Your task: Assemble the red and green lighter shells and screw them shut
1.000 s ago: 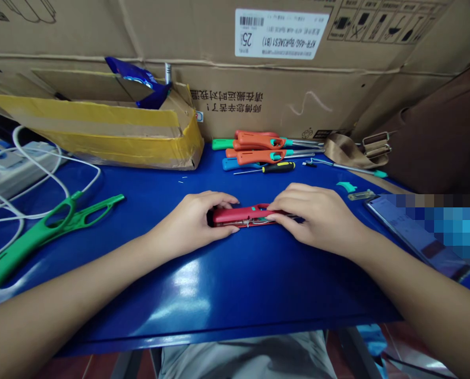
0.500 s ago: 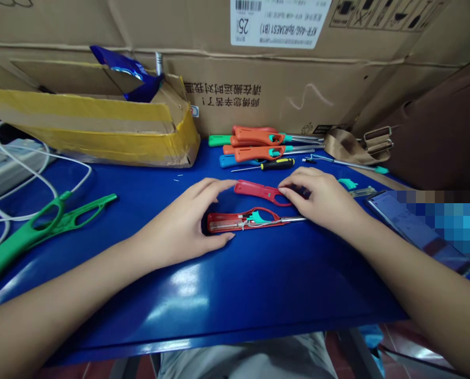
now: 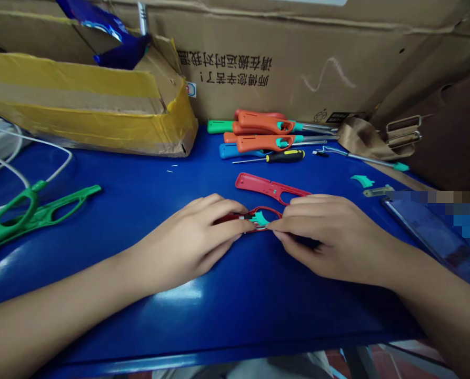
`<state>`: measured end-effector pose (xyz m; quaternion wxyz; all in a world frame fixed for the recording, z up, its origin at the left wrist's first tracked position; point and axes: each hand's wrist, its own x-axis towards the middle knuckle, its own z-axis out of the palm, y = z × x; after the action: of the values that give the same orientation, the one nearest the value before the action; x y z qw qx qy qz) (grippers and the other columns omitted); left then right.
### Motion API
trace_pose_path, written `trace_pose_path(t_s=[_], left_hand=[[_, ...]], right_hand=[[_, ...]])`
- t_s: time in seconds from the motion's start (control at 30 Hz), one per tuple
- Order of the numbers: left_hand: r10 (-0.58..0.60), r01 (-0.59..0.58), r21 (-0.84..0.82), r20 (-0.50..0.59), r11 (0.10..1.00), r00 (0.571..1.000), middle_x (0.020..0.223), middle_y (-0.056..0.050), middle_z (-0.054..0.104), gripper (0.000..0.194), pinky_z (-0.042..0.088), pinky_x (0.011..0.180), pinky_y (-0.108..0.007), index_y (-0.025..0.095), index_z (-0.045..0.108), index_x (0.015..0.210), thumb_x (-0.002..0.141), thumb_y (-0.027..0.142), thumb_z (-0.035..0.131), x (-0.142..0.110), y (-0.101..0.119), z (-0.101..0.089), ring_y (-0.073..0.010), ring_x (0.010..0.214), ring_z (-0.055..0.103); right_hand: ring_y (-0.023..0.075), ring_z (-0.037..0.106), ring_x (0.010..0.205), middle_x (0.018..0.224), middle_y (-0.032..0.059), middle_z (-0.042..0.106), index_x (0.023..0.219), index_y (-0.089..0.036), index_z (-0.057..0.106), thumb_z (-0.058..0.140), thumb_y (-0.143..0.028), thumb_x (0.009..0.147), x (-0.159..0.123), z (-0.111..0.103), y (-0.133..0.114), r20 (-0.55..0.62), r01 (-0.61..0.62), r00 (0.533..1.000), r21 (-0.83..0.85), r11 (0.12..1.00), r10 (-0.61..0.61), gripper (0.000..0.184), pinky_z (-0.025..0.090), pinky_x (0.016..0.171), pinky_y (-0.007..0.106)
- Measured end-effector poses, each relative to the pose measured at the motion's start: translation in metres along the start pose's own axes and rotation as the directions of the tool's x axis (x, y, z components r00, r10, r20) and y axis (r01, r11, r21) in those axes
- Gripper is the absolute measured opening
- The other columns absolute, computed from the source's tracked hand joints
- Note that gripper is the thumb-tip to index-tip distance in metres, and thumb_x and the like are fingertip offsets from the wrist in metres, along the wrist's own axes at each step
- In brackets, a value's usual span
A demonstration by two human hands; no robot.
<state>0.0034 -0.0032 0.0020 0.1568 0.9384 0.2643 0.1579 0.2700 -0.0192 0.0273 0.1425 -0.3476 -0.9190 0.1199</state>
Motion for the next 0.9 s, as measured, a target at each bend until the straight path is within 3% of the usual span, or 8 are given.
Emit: trace_pose_path(t_s=[0.17, 0.43, 0.63, 0.9], left_hand=[[0.006, -0.006, 0.015, 0.006, 1.000, 1.000, 0.133, -0.008, 0.062, 0.037, 0.050, 0.096, -0.039, 0.027, 0.062, 0.136, 0.104, 0.017, 0.049, -0.0003, 0.0009, 0.0000, -0.0239, 0.113, 0.057], [0.019, -0.020, 0.014, 0.003, 1.000, 1.000, 0.137, -0.009, 0.060, 0.041, 0.050, 0.097, -0.041, 0.026, 0.060, 0.139, 0.101, 0.014, 0.051, -0.0026, 0.0020, -0.0009, -0.0250, 0.114, 0.057], [0.012, -0.012, 0.030, -0.009, 0.999, 1.000, 0.138, -0.008, 0.060, 0.037, 0.050, 0.094, -0.041, 0.024, 0.063, 0.135, 0.102, 0.015, 0.051, -0.0018, 0.0029, 0.0007, -0.0254, 0.112, 0.057], [0.011, -0.011, -0.016, -0.033, 1.000, 0.999, 0.136, -0.009, 0.060, 0.037, 0.052, 0.091, -0.038, 0.023, 0.063, 0.135, 0.101, 0.013, 0.052, -0.0042, 0.0041, 0.0002, -0.0229, 0.107, 0.057]], right_hand=[[0.0145, 0.061, 0.069, 0.073, -0.0001, 0.069, 0.080, -0.022, 0.071, 0.057, -0.017, 0.095, -0.0005, 0.0003, -0.0014, -0.011, -0.025, 1.000, -0.006, 1.000, 0.025, 0.021, 0.043, 0.070, 0.032], [0.0132, 0.061, 0.063, 0.068, -0.0014, 0.068, 0.078, -0.021, 0.074, 0.059, -0.016, 0.093, -0.0005, 0.0014, -0.0046, -0.045, -0.036, 0.998, -0.006, 0.999, 0.035, 0.021, 0.042, 0.067, 0.032], [0.0146, 0.067, 0.065, 0.072, -0.0024, 0.073, 0.083, -0.023, 0.075, 0.061, -0.017, 0.093, -0.0007, 0.0034, -0.0053, -0.013, -0.066, 0.998, -0.023, 0.998, 0.066, 0.018, 0.045, 0.067, 0.032], [0.0158, 0.072, 0.069, 0.078, -0.0011, 0.078, 0.086, -0.023, 0.075, 0.060, -0.018, 0.094, -0.0001, 0.0059, -0.0066, -0.085, -0.065, 0.994, 0.016, 0.998, 0.067, 0.018, 0.050, 0.068, 0.032]])
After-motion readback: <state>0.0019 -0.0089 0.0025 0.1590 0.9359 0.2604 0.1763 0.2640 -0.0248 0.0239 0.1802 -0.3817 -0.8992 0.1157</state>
